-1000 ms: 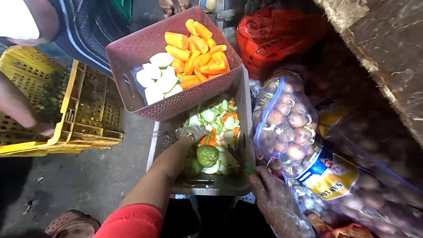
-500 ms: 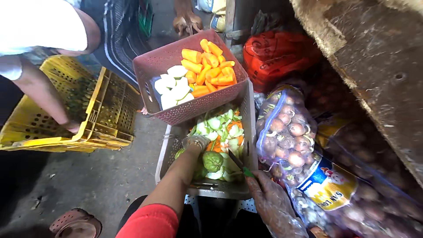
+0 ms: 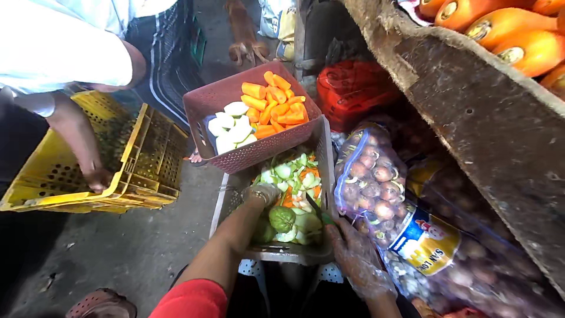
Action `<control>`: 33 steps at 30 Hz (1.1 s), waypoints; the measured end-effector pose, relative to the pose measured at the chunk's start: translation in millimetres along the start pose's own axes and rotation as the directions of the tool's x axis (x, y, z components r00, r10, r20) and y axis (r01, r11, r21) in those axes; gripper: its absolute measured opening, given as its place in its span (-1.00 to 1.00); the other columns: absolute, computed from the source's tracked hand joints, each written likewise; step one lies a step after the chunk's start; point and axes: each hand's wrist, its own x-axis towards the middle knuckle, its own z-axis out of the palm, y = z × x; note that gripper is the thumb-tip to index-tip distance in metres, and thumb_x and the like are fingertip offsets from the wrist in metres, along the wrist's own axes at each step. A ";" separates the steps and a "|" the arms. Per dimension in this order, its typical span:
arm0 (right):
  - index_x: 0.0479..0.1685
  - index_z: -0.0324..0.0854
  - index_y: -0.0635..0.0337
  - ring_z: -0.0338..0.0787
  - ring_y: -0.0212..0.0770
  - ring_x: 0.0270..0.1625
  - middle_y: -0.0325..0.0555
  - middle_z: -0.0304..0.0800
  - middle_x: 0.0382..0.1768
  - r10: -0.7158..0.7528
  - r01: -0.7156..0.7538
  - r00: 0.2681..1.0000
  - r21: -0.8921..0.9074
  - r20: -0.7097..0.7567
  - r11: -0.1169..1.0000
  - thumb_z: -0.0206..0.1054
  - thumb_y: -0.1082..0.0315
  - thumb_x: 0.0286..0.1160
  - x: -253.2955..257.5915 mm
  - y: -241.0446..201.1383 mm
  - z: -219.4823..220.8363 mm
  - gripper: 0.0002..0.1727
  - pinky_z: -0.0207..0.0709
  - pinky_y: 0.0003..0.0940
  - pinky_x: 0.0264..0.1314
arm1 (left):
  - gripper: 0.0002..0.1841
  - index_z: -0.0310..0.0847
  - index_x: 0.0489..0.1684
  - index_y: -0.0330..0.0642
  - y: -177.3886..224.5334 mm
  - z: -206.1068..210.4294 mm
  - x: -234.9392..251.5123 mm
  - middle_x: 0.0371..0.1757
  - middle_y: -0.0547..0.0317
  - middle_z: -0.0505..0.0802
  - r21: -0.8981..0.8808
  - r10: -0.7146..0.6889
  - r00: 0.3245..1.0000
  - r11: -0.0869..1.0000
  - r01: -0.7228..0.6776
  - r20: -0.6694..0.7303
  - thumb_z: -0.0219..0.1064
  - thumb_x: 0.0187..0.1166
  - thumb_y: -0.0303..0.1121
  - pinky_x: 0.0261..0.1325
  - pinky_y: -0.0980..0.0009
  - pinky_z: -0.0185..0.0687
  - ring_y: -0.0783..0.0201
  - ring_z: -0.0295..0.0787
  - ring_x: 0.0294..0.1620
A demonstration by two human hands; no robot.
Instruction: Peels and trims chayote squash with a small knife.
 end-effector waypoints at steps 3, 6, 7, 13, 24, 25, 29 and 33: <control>0.32 0.67 0.19 0.85 0.14 0.10 0.16 0.86 -0.03 -0.005 0.005 1.000 0.004 -0.015 1.000 0.05 -0.03 0.83 0.0 0.9 -4.7 -0.49 0.61 0.21 0.21 | -0.62 0.65 0.42 -0.04 3.1 -38.5 -44.3 0.37 -0.21 0.74 -0.259 0.097 0.986 0.957 -0.129 -0.133 0.32 0.64 -0.28 0.46 -0.35 0.41 -0.26 0.64 0.42; 0.31 0.68 0.22 0.84 0.16 0.11 0.20 0.86 -0.01 -0.009 0.011 0.999 0.036 -0.040 0.999 0.05 -0.02 0.82 -0.3 7.2 -4.5 -0.48 0.59 0.26 0.22 | -0.58 0.57 0.44 -0.21 -2.4 -49.3 -92.0 0.38 -0.16 0.73 -0.625 0.146 0.934 0.708 -0.328 -0.325 0.38 0.61 -0.43 0.40 -0.06 0.60 -0.02 0.73 0.30; 0.33 0.68 0.22 0.83 0.16 0.14 0.21 0.85 0.02 -0.002 0.003 1.000 0.046 -0.030 0.999 0.03 -0.02 0.83 -0.3 8.9 -4.8 -0.47 0.58 0.26 0.25 | -0.57 0.50 0.47 -0.20 -2.6 -48.7 -112.3 0.40 -0.07 0.70 -0.736 0.133 0.919 0.561 -0.379 -0.371 0.34 0.63 -0.47 0.29 0.09 0.68 0.12 0.75 0.21; 0.33 0.65 0.28 0.80 0.15 0.21 0.26 0.83 0.06 -0.047 0.047 0.999 0.065 -0.009 0.997 -0.02 0.03 0.86 -1.9 15.9 3.4 -0.47 0.55 0.21 0.35 | -0.63 0.33 0.54 0.07 31.4 -22.2 -217.1 0.10 0.18 0.78 -0.856 -0.098 0.934 -0.377 -0.354 -0.343 -0.05 0.83 -0.37 -0.01 0.39 0.74 0.31 0.78 -0.06; 0.23 0.68 0.28 0.84 0.03 -0.19 0.08 0.82 -0.27 -0.175 0.167 0.984 0.136 0.044 0.977 -0.01 -0.04 0.81 -69.0 -19.0 67.0 -0.44 0.67 0.09 -0.05 | -0.34 0.50 -0.17 -0.02 61.4 2.0 -220.7 -0.57 0.27 0.61 -0.552 -0.105 0.990 -0.822 -0.139 -0.094 -0.32 0.73 0.34 -0.68 0.57 0.44 0.43 0.47 -0.73; 0.24 0.68 0.28 0.84 0.06 -0.17 0.10 0.83 -0.25 -0.172 0.163 0.983 0.126 0.059 0.978 0.00 -0.03 0.82 -72.3 -23.9 70.6 -0.44 0.67 0.11 -0.04 | -0.38 0.49 -0.17 0.00 61.0 3.1 -218.8 -0.56 0.28 0.59 -0.557 -0.135 0.988 -0.816 -0.154 -0.075 -0.27 0.74 0.32 -0.64 0.56 0.47 0.42 0.48 -0.69; 0.24 0.70 0.24 0.89 0.06 -0.13 0.08 0.87 -0.22 -0.226 0.223 0.972 0.039 0.064 0.974 -0.03 -0.08 0.82 -73.7 -38.3 87.7 -0.41 0.71 0.08 -0.06 | -0.35 0.44 -0.37 -0.04 62.6 7.2 -213.7 -0.68 0.30 0.50 -0.522 -0.154 0.984 -0.834 -0.177 -0.088 -0.32 0.77 0.29 -0.68 0.55 0.39 0.41 0.40 -0.76; 0.22 0.69 0.23 0.89 0.09 -0.09 0.10 0.86 -0.20 -0.218 0.222 0.970 -0.032 0.103 0.974 -0.06 -0.13 0.83 -68.0 -44.3 91.0 -0.38 0.71 0.09 -0.03 | -0.32 0.44 -0.40 -0.08 63.8 6.8 -214.1 -0.69 0.27 0.51 -0.525 -0.213 0.975 -0.823 -0.216 -0.066 -0.33 0.77 0.30 -0.71 0.56 0.36 0.40 0.39 -0.79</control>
